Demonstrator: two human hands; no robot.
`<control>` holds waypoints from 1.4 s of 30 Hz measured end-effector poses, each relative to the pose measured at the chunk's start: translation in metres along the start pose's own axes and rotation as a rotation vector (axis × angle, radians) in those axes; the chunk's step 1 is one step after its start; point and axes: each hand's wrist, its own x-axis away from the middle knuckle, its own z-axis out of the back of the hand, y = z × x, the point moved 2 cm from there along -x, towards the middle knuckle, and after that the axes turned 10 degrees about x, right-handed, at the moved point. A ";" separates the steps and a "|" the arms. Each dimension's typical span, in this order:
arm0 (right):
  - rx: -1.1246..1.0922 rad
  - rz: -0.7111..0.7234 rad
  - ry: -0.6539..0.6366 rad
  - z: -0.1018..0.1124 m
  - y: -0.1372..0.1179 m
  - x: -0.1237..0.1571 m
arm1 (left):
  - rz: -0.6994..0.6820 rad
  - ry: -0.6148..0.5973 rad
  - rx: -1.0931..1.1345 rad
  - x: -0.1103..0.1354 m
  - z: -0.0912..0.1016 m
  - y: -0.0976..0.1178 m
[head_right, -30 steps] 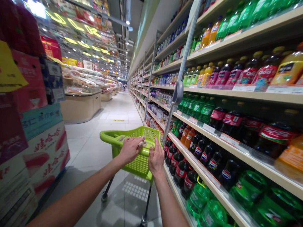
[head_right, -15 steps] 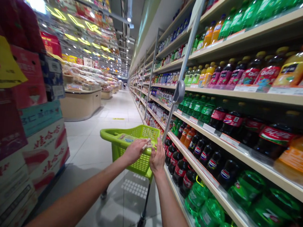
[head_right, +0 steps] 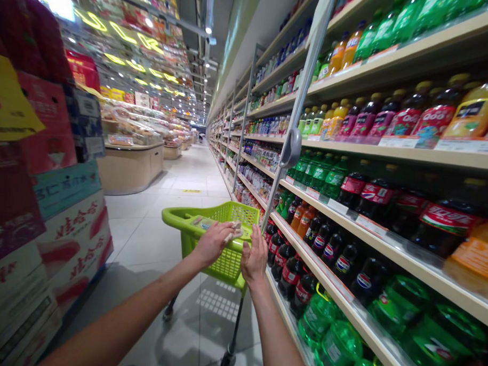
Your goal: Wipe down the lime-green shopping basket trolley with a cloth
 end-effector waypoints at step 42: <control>-0.022 -0.023 -0.014 0.004 -0.008 -0.004 | -0.042 -0.034 0.043 -0.003 -0.002 0.003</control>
